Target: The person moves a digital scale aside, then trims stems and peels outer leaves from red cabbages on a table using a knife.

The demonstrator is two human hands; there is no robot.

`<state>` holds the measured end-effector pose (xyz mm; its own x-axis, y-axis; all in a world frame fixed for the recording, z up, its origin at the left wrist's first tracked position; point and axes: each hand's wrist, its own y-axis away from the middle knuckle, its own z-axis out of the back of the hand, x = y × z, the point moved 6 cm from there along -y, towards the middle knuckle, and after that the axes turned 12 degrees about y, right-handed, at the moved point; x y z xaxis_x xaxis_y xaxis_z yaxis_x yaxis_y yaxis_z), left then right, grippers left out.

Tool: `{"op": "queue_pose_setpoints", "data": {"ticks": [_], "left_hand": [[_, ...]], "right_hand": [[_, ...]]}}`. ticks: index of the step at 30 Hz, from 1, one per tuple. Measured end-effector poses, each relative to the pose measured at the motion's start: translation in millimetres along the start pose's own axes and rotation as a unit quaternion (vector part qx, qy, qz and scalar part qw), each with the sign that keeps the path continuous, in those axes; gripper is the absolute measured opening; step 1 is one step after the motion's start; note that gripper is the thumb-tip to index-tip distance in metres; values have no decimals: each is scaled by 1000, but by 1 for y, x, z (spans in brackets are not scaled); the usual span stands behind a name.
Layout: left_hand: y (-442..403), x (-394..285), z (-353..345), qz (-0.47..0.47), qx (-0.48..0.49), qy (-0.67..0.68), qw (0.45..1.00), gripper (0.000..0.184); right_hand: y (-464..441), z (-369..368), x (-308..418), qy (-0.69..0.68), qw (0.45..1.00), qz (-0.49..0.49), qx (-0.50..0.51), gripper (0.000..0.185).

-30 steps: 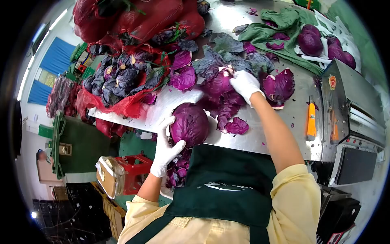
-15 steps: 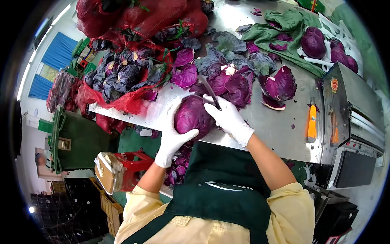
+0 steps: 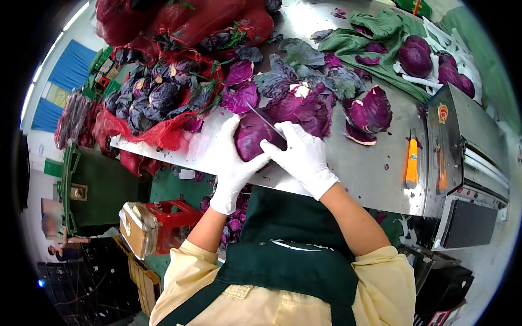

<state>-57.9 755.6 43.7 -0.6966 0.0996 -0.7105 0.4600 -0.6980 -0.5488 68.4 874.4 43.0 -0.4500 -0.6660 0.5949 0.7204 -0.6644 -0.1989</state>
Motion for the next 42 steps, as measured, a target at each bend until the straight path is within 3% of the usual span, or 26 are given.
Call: {"op": "queue_pose_setpoints", "data": {"ticks": [3, 5, 6, 7, 10, 11, 13, 15, 16, 17, 22, 25, 26, 27, 28, 30, 33, 34, 35, 37, 39, 42], "left_hand": [[0, -7, 0, -21, 4, -13, 1000, 99], [-2, -4, -2, -17, 13, -2, 1000, 98], [0, -4, -2, -22, 2, -29, 999, 100], [2, -5, -3, -23, 2, -27, 999, 100], [12, -9, -4, 40, 20, -55, 997, 100], [14, -13, -5, 32, 37, -64, 997, 100], [16, -18, -7, 30, 37, -60, 997, 101], [16, -32, -16, 22, 52, -91, 994, 105], [18, -30, -21, 23, 61, -81, 995, 111], [19, -35, -28, -19, 61, -82, 995, 112], [21, -35, -27, -36, 62, -123, 990, 110], [17, -25, -8, -24, 37, -58, 997, 103], [20, 4, 4, 6, 3, 30, 1000, 99], [19, -2, 5, -1, 5, 20, 1000, 95], [19, 14, 10, 58, -7, 73, 996, 94], [22, 43, 23, 172, -29, 223, 959, 85], [21, 62, 42, 185, -54, 334, 923, 77], [22, 67, 49, 178, -36, 302, 936, 75], [28, 79, 55, 204, -54, 329, 920, 78], [36, 79, 63, 157, -86, 316, 932, 78], [40, 59, 62, 120, -142, 270, 945, 87], [43, 43, 53, 95, -139, 189, 967, 95]], "right_hand": [[-1, 4, -4, 3, 999, -26, 42, 40], [-6, 1, -22, 65, 998, -6, 18, 30], [-1, 6, -19, 18, 1000, 0, -22, 21], [-3, 5, -26, 20, 1000, -1, -23, 21], [-19, 11, -66, 4, 991, -121, -56, 25], [-29, 26, -72, 74, 989, -112, -64, 26], [-26, 26, -69, 25, 994, -85, -66, 32], [-14, 32, -19, -44, 994, -86, 44, 43], [-11, 32, -5, 8, 997, -50, 63, 50], [-11, 28, 2, 125, 992, 11, 7, 50], [-27, 26, -22, 190, 978, 33, -81, 14], [-44, 27, -95, 197, 973, -51, -108, 15], [-42, 31, -112, 233, 966, -84, -70, 17], [-38, 35, -120, 269, 955, -118, -28, 20], [-36, 32, -119, 267, 956, -116, -28, 20], [-20, 43, -92, 138, 970, -40, -195, 29], [-20, 28, -68, -84, 988, -9, -127, 24], [-21, 14, -65, -157, 981, -16, -109, 21], [-22, 0, -58, -212, 975, -63, -24, 23], [-22, -15, -37, -229, 968, -84, 62, 26], [-29, -29, -15, -240, 970, 9, 25, 31], [-35, -62, -1, -243, 964, -18, 102, 38]]}}
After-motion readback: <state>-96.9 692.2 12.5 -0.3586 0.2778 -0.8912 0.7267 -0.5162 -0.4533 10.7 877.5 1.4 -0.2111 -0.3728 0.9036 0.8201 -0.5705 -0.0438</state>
